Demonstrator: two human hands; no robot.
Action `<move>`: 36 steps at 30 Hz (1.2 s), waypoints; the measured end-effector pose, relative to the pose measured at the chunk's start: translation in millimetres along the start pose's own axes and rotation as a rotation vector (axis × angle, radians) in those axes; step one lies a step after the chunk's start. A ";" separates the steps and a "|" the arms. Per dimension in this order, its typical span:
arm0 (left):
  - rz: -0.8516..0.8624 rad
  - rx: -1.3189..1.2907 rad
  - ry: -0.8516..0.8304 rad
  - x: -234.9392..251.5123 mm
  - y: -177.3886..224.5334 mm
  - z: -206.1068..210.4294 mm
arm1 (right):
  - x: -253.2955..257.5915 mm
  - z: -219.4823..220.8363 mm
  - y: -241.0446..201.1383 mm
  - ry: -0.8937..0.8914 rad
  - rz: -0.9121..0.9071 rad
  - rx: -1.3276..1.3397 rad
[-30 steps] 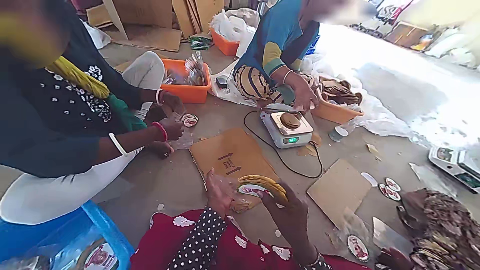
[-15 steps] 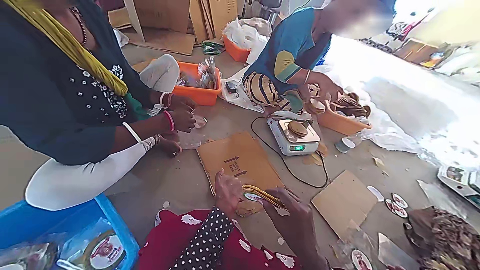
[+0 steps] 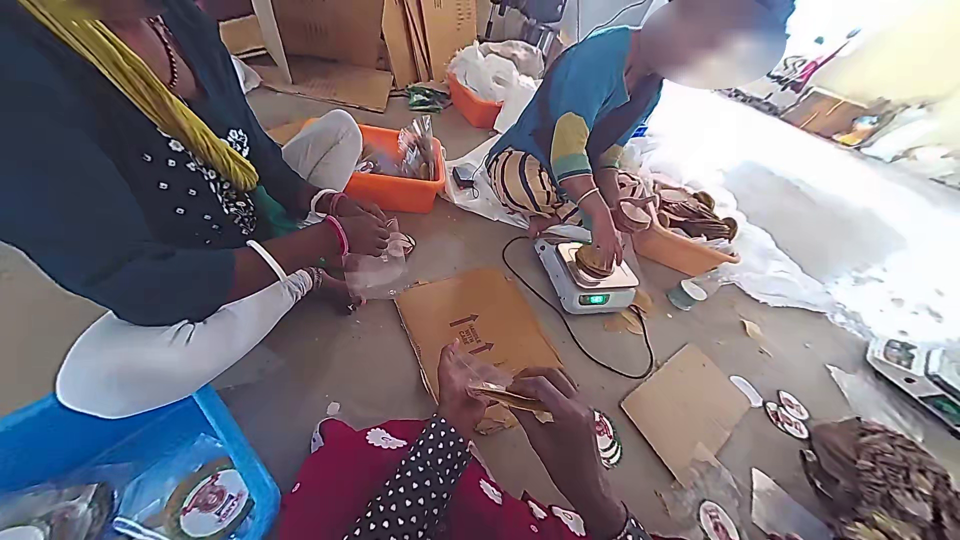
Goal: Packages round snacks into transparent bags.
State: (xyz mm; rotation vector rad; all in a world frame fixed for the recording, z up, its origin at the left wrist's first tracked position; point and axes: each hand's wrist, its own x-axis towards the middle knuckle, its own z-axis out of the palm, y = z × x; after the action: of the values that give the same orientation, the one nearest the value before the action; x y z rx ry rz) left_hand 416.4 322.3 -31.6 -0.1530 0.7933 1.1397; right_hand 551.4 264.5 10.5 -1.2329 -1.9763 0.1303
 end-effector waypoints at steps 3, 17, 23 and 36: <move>0.022 -0.058 -0.054 -1.6 -0.1 0.5 | 0.8 4.0 -1.3 -0.035 0.033 -0.029; 0.149 -0.078 -0.218 -9.2 -0.1 1.6 | -5.4 -0.4 7.3 -0.177 0.274 0.280; 0.113 -0.113 -0.279 -10.9 -0.5 -0.2 | -9.1 5.1 5.0 -0.120 0.194 0.196; 0.088 0.150 0.010 -3.1 -5.4 5.5 | 11.4 -33.1 -5.1 0.098 0.133 0.075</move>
State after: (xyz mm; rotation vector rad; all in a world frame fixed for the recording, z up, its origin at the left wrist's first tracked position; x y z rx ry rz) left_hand 423.1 320.3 -27.1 0.0018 0.8981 1.1579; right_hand 567.1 260.9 42.0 -1.2969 -1.7898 0.2043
